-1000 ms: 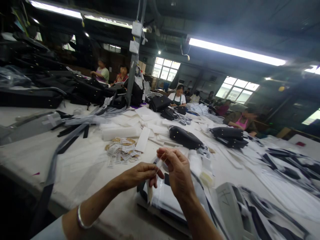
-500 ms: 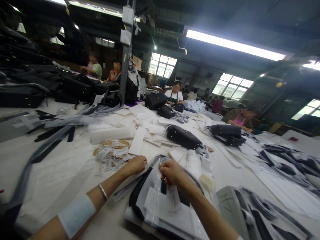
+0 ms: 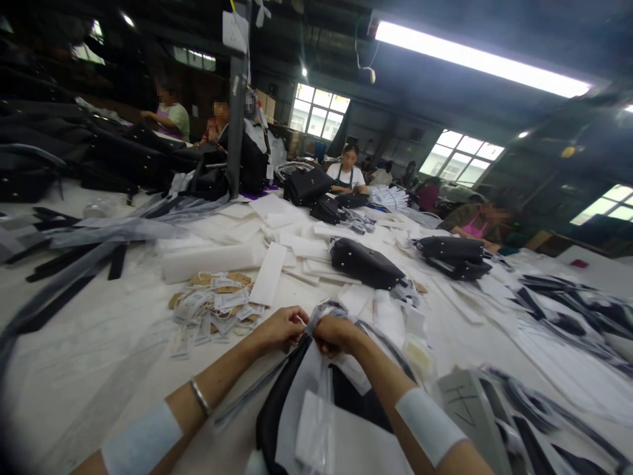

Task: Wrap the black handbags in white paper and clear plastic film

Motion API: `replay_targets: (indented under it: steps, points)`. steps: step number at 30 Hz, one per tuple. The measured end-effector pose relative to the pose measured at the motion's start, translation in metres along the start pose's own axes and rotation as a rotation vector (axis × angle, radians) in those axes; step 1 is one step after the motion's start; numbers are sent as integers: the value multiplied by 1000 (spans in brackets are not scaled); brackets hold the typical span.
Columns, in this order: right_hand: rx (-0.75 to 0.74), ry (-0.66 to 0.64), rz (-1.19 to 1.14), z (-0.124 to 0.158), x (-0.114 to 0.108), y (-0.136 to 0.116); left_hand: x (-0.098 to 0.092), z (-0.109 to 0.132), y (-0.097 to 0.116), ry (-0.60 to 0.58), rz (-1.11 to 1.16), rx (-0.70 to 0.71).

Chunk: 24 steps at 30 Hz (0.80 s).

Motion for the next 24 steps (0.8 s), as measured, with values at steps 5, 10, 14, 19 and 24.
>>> replay_targets:
  steps: [5, 10, 14, 19, 24]
  points:
    - [-56, -170, -164, 5, 0, 1, -1, 2, 8, 136, -133, 52]
    - [-105, -198, -242, 3, 3, 8, -5, 7, 15, 193, -334, 34]
    - [-125, -139, -211, 18, -5, 8, -14, 14, 14, 222, -378, -3]
    - [-136, 86, -126, 32, -10, 15, -26, 16, 10, 259, -242, -24]
    - [-290, 232, -377, 15, 1, 26, -27, 13, 5, 134, 123, -30]
Point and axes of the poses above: each hand's wrist, its own z-axis away from the middle knuckle, its own x-axis out of the palm, y = z × x, the point moved 2 cm from there along -z, towards the middle knuckle, and after that the axes turned 4 degrees about x, right-handed, at the moved point
